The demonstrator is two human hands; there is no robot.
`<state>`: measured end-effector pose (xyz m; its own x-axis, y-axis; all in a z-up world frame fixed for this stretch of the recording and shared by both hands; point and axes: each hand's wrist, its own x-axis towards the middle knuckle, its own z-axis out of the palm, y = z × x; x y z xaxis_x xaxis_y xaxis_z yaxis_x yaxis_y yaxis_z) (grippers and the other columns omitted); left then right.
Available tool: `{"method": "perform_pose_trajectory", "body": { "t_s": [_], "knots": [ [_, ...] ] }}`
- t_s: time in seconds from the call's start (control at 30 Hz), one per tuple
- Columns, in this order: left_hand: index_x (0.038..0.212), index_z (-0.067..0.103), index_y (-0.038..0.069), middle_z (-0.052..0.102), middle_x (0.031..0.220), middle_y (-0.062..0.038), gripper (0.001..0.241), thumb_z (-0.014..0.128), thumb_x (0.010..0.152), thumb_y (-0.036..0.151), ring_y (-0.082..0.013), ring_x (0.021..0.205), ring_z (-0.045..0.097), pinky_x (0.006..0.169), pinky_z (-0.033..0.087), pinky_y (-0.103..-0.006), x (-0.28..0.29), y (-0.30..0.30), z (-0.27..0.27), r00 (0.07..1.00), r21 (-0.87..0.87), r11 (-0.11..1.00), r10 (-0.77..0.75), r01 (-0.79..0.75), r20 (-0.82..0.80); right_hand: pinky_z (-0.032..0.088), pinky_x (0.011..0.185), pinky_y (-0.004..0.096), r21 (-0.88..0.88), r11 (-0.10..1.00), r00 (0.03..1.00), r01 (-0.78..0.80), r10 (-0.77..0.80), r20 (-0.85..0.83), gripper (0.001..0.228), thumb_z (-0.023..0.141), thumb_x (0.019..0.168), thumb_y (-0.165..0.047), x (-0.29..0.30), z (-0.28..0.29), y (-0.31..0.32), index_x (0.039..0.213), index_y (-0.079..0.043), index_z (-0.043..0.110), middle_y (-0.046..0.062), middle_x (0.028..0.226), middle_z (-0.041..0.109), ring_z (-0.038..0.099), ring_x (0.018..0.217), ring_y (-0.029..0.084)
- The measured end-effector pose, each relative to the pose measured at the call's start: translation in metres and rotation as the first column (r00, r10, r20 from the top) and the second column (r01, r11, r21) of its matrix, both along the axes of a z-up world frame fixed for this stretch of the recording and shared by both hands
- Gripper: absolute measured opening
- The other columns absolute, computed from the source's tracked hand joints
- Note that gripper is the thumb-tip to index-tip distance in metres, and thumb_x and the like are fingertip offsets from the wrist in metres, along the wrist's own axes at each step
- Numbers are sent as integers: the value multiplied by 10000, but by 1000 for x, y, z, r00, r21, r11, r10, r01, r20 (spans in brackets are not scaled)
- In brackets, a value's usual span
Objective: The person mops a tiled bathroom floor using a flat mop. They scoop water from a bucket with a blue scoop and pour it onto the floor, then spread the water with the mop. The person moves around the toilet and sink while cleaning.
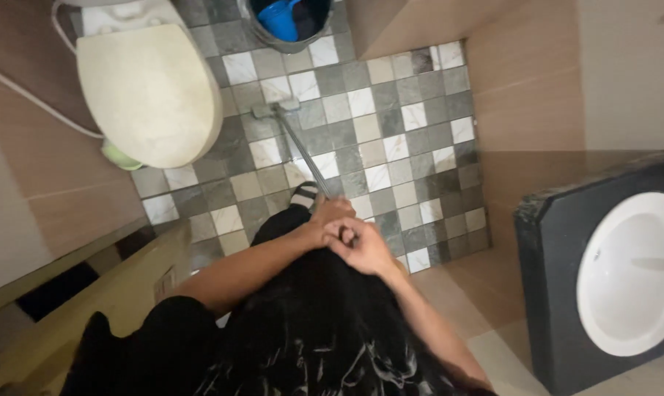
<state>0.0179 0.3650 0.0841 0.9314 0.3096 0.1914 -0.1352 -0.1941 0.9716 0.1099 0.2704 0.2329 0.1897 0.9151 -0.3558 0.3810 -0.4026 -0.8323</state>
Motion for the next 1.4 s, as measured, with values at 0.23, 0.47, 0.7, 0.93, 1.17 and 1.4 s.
{"method": "perform_pose_trajectory", "body": {
  "t_s": [0.23,0.47,0.7,0.93,1.17,1.4],
  "knots": [
    [696,547,150,542,692,-44,723,359,894,819,-308,709,520,832,421,-456,-24,63,-203,904,345,844,325,-410,278,522,611,434,-18,991,988,-134,135,75,154,698,916,-272,-31,-96,79,1008,-162,755,136,653,649,635,626,316],
    [859,550,181,499,889,-10,588,706,788,743,-278,922,536,904,425,-405,-86,50,-73,879,197,857,470,-476,80,539,651,381,306,908,946,-288,319,-56,187,836,835,-217,-64,36,75,800,-158,662,65,751,728,686,681,267],
    [865,632,61,597,959,-177,380,582,952,427,-396,991,552,975,443,-461,-86,32,-84,884,-45,883,463,-466,-68,551,636,423,414,709,792,-571,608,52,243,627,945,-164,-57,-30,85,712,-100,644,137,674,655,632,644,376],
    [1033,545,31,516,1025,-170,755,472,907,772,-384,999,503,934,384,-478,-73,138,-143,708,55,766,562,-641,428,494,650,371,443,805,907,-395,419,47,377,472,1034,-189,-69,-65,162,673,-128,561,75,581,557,550,593,281],
    [1390,604,92,584,1216,-264,914,546,848,826,-513,1211,518,1110,324,-598,-68,51,-193,770,99,793,541,-601,339,525,664,403,313,865,916,-392,399,44,353,552,1028,-213,-73,-24,104,709,-85,633,150,652,653,641,640,343],
    [883,692,68,563,772,27,215,512,995,104,-220,984,623,1115,358,-362,-101,81,-212,737,-81,767,635,-636,233,501,631,544,325,782,845,-532,512,153,296,563,988,-176,-93,-72,132,743,-36,652,250,704,648,621,714,513]
  ]
}}
